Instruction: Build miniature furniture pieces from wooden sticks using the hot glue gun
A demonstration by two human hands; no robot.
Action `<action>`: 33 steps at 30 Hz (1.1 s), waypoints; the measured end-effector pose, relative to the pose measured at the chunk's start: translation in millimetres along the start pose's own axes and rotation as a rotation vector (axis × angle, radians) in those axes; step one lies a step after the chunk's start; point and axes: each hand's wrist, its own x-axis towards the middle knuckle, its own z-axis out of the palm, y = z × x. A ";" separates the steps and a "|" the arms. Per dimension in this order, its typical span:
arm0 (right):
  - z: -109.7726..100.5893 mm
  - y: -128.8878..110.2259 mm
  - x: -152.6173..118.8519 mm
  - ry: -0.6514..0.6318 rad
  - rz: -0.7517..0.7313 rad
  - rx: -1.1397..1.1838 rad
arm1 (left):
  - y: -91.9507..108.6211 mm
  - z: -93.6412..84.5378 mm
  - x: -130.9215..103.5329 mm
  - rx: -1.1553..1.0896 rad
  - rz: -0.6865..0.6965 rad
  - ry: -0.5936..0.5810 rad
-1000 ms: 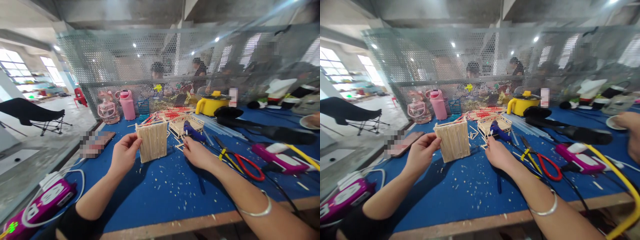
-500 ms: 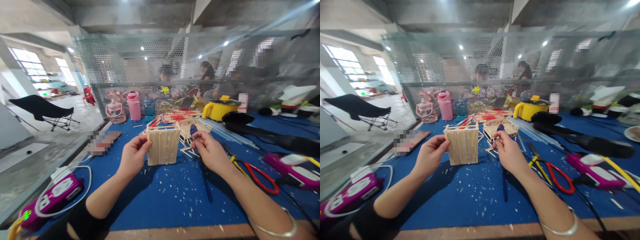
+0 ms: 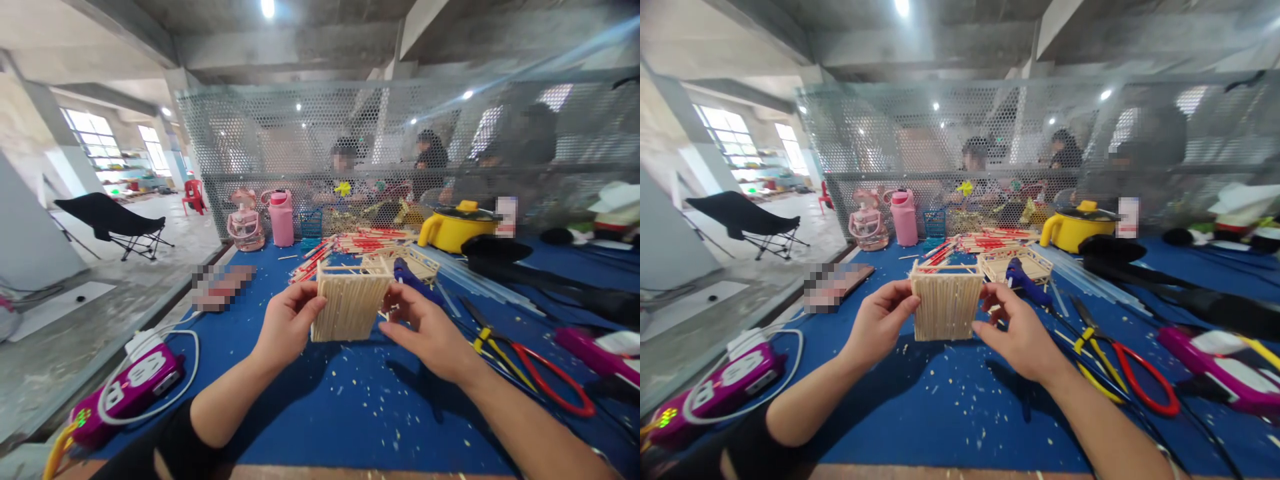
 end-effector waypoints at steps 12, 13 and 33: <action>5.6 -8.7 -9.4 0.111 -0.222 -0.304 | 17.4 -0.3 -1.2 -0.038 -0.018 0.030; 6.0 -10.5 -10.7 0.119 -0.246 -0.319 | 17.7 -1.3 -0.4 -0.034 -0.027 0.021; 14.2 -24.9 -23.2 0.079 -0.291 -0.298 | 26.4 -1.4 -0.6 0.044 -0.075 0.006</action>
